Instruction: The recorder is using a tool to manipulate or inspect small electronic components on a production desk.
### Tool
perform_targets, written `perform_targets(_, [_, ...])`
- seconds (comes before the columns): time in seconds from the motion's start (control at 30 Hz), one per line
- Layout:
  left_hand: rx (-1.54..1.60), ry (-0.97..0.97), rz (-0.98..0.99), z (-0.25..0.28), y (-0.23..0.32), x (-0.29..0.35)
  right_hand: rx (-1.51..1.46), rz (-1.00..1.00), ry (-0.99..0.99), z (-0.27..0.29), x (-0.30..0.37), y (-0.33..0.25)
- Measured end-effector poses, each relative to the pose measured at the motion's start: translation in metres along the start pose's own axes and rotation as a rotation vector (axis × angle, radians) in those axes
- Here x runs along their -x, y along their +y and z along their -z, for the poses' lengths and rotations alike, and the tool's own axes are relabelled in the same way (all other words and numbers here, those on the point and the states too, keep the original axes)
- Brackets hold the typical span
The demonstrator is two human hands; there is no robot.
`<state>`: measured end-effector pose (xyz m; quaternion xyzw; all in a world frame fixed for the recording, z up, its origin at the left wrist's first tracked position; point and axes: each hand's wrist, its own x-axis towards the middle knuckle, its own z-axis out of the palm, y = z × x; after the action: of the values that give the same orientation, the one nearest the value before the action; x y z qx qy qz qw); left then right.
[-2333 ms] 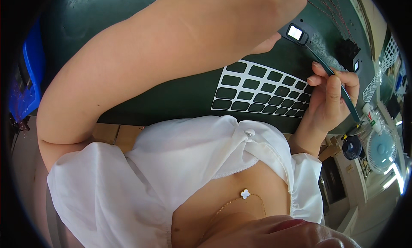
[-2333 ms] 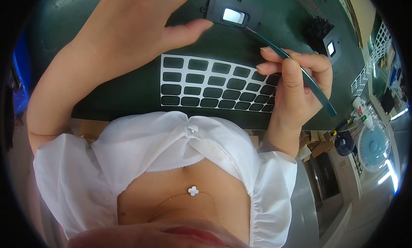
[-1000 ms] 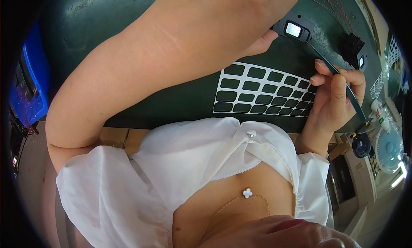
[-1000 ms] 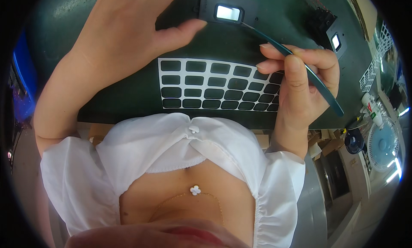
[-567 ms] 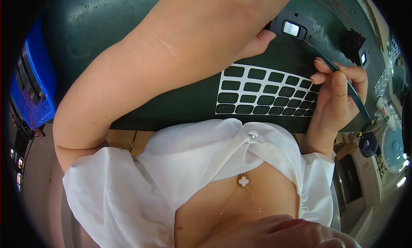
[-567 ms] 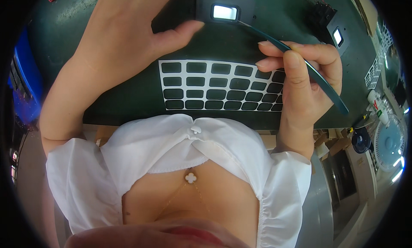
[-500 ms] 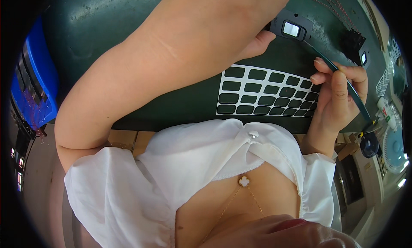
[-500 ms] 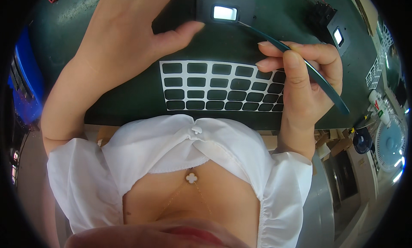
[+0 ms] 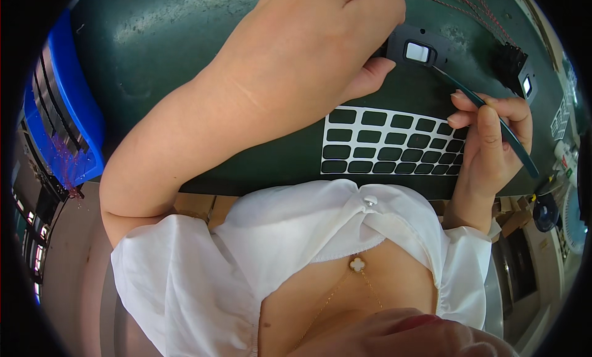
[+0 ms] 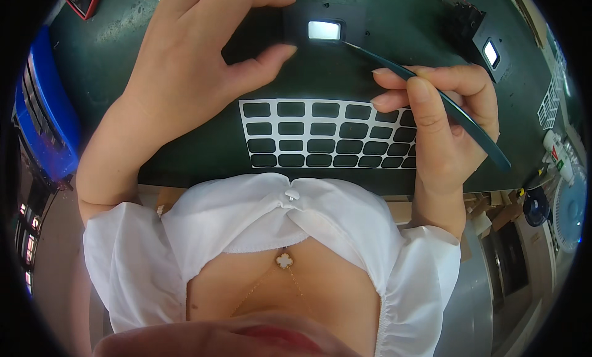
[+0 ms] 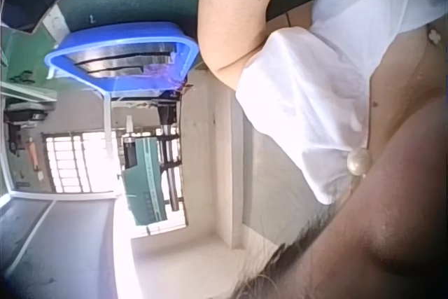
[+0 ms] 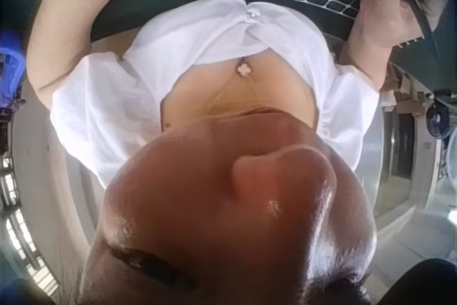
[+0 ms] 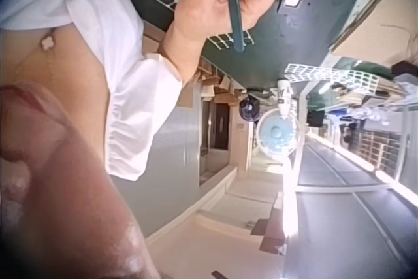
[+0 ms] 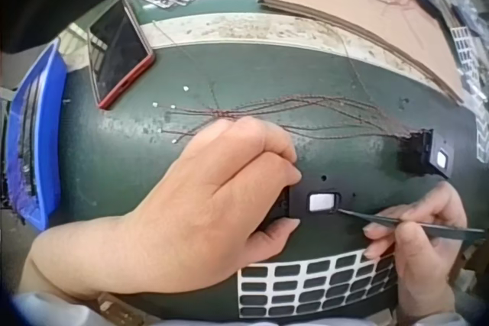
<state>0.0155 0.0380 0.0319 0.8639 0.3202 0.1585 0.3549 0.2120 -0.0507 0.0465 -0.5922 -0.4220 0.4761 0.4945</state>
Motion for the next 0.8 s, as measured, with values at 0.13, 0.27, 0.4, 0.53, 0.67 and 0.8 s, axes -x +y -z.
perform_targets(0.13, [0.021,0.019,-0.011,-0.0017,-0.0006,-0.0014,-0.007,0.002,-0.004,-0.0001,-0.0006,0.0009])
perform_targets(0.27, [0.053,0.052,-0.034,-0.0021,-0.0046,-0.0018,-0.008,0.017,-0.025,-0.0028,-0.0028,0.0001])
perform_targets(0.4, [0.073,0.081,-0.047,-0.004,-0.0057,-0.0014,0.004,0.003,-0.011,-0.0034,-0.0015,-0.0015])
perform_targets(0.53, [0.065,0.063,-0.033,-0.0077,-0.006,-0.0004,0.004,0.016,-0.02,-0.002,-0.0012,0.0038])
perform_targets(0.67, [0.056,0.067,-0.048,-0.0068,-0.006,-0.0005,0.015,0.027,-0.025,-0.002,-0.0014,0.0048])
perform_targets(0.8, [0.049,0.071,-0.063,-0.0055,-0.0055,-0.0013,0.029,0.03,-0.023,-0.0021,-0.0013,0.004])
